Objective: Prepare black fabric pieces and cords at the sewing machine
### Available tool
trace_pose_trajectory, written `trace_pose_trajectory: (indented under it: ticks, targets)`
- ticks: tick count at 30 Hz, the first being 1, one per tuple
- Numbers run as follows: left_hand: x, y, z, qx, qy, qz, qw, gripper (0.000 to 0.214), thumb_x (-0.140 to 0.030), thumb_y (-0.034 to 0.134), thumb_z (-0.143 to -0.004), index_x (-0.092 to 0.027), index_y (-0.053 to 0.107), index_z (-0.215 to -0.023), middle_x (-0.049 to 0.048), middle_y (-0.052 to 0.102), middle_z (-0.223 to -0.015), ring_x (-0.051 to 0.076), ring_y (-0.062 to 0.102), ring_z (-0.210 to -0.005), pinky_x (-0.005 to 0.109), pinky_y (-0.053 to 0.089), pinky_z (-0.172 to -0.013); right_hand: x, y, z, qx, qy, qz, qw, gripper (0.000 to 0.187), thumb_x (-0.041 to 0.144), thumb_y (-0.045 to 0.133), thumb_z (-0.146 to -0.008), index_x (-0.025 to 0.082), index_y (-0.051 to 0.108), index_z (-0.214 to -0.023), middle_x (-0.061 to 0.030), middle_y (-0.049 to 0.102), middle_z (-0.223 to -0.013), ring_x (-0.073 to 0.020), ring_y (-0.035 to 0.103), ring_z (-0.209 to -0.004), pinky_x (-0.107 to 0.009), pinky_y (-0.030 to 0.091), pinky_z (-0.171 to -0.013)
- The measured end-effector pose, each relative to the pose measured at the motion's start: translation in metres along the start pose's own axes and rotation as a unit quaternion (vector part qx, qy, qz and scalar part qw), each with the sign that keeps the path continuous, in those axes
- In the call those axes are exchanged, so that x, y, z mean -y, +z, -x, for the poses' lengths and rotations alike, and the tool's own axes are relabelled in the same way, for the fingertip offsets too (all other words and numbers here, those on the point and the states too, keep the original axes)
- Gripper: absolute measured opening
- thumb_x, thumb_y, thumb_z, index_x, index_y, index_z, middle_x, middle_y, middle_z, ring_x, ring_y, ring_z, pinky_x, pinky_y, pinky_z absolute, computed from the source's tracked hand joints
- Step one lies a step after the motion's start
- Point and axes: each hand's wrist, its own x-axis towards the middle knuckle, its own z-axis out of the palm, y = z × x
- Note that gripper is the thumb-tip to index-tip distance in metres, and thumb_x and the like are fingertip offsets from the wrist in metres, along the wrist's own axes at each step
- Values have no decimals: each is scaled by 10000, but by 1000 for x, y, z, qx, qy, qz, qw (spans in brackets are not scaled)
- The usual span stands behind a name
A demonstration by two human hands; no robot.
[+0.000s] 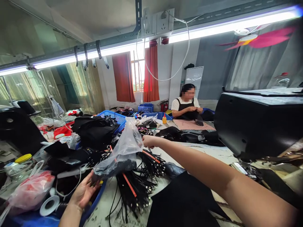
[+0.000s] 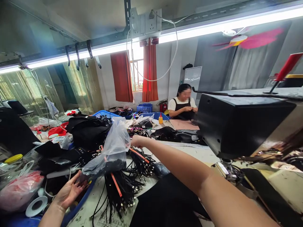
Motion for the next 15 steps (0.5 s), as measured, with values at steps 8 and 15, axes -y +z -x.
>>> trace_pose_trajectory:
  ticks: [8, 15]
  targets:
    - [27, -4, -19, -25, 23, -6, 999, 214, 41, 584, -820, -160, 608, -892, 19, 711, -768, 127, 688, -607, 206, 560, -526, -55, 53, 58, 35, -97, 227, 968, 150, 305, 627, -912, 163, 655, -872, -15, 673, -901, -151, 644, -812, -323, 546, -754]
    - [32, -1, -21, -26, 37, 2, 999, 234, 56, 568, -822, -145, 602, -937, 28, 726, -743, 132, 694, -584, 207, 561, -527, 36, -4, 8, -188, -285, 217, 915, 251, 312, 532, -961, 156, 593, -1149, -92, 584, -1237, -227, 569, -1107, -452, 468, -942]
